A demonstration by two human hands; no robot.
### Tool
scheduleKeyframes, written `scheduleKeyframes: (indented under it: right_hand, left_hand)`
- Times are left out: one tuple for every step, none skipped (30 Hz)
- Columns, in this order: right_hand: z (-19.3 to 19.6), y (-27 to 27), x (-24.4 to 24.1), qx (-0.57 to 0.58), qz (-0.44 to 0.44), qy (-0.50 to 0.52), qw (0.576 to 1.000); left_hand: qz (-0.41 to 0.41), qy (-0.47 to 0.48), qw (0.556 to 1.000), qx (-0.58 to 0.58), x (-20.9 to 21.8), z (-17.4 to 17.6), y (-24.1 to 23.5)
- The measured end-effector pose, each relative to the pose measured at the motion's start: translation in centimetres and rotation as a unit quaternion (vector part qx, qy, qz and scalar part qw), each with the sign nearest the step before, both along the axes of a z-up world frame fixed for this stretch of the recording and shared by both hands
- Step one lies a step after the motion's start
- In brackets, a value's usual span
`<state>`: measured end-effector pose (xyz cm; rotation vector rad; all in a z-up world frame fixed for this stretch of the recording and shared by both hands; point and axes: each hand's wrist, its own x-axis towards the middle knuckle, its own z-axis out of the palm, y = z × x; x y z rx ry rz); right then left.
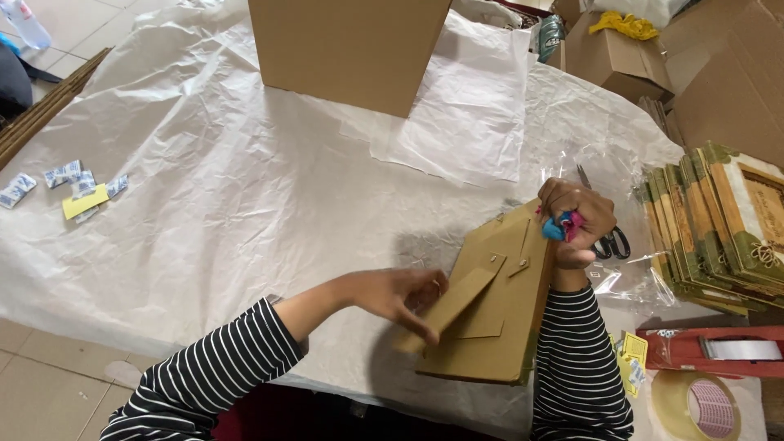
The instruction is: A person is meticulously cleaning a picture frame using a small cloth, wiping both the front and back surfaces.
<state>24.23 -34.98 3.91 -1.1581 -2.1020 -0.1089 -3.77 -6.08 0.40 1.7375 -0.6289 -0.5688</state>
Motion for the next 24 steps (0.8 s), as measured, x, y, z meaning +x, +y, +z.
scheduleKeyframes:
  right_hand:
    - [-0.6,1.1,-1.4,-0.001,0.001,0.001,1.000]
    - [-1.2,2.3,-2.9,0.106,-0.053,0.035,0.992]
    - [-1.8,3.5,-4.3,0.210,-0.106,0.067,0.970]
    - [-1.1,4.1,-5.1,0.209,-0.105,0.070,0.970]
    - [-0.4,4.7,-5.9,0.212,-0.105,0.059,0.970]
    - [0.3,5.2,-6.7,0.214,-0.104,0.047,0.970]
    - [0.3,5.2,-6.7,0.213,-0.104,0.048,0.970]
    - [0.3,5.2,-6.7,0.216,-0.110,0.046,0.969]
    - [0.3,5.2,-6.7,0.220,-0.116,0.044,0.968]
    - [0.1,5.2,-6.8,0.219,-0.117,0.046,0.968]
    - [-0.1,5.2,-6.9,0.220,-0.128,0.045,0.966]
    - [-0.3,5.2,-7.0,0.223,-0.140,0.045,0.964]
    - [-0.1,5.4,-7.4,0.223,-0.141,0.047,0.963]
    - [0.2,5.6,-7.8,0.226,-0.155,0.046,0.961]
    - [0.4,5.9,-8.2,0.228,-0.169,0.045,0.958]
    - [-0.3,5.7,-7.6,0.229,-0.168,0.045,0.958]
    - [-1.0,5.6,-7.0,0.231,-0.184,0.032,0.955]
    - [-1.7,5.4,-6.4,0.232,-0.201,0.019,0.952]
    - [-1.7,5.6,-6.6,0.233,-0.201,0.020,0.951]
    - [-1.7,5.8,-6.8,0.228,-0.221,0.014,0.948]
    - [-1.6,6.0,-7.1,0.223,-0.241,0.009,0.944]
    - [-1.6,5.8,-7.4,0.225,-0.241,0.009,0.944]
    - [-1.5,5.7,-7.8,0.226,-0.259,-0.001,0.939]
    - [-1.3,5.6,-8.0,0.228,-0.276,-0.012,0.934]
  left_hand:
    - [0.001,0.001,1.000,-0.001,0.0,0.4,0.2]
    - [0.017,0.008,1.000,-0.013,-0.1,0.8,0.4]
    - [0.033,0.015,0.999,-0.024,-0.1,1.3,0.6]
    - [0.034,0.018,0.999,-0.025,0.3,0.6,0.8]
    - [0.036,0.007,0.999,-0.025,0.7,-0.1,0.9]
    - [0.039,-0.005,0.999,-0.025,1.1,-0.9,0.9]
    - [0.040,-0.003,0.999,-0.027,1.1,-0.7,1.0]
    - [0.039,-0.004,0.999,-0.033,1.1,-0.4,1.1]
    - [0.039,-0.005,0.998,-0.040,1.1,-0.2,1.1]
    - [0.039,-0.004,0.998,-0.041,1.4,-0.8,1.3]
    - [0.049,-0.016,0.998,-0.037,1.8,-1.4,1.4]
    - [0.059,-0.028,0.997,-0.032,2.1,-2.0,1.6]
    - [0.059,-0.026,0.997,-0.032,2.4,-2.0,1.9]
    - [0.071,-0.031,0.996,-0.040,2.7,-2.0,2.3]
    - [0.083,-0.036,0.995,-0.049,3.0,-1.9,2.7]
    - [0.083,-0.036,0.995,-0.047,3.2,-2.2,3.0]
    - [0.083,-0.030,0.995,-0.052,3.4,-2.5,3.2]
    - [0.082,-0.024,0.995,-0.058,3.7,-2.7,3.5]
    - [0.081,-0.024,0.995,-0.056,3.5,-2.2,3.7]
    - [0.088,-0.025,0.994,-0.060,3.3,-1.7,3.9]
    - [0.095,-0.026,0.993,-0.063,3.2,-1.2,4.2]
    - [0.095,-0.027,0.993,-0.061,3.0,-1.1,4.3]
    - [0.091,-0.008,0.994,-0.060,2.9,-1.0,4.4]
    - [0.089,0.010,0.994,-0.059,2.8,-0.7,4.5]
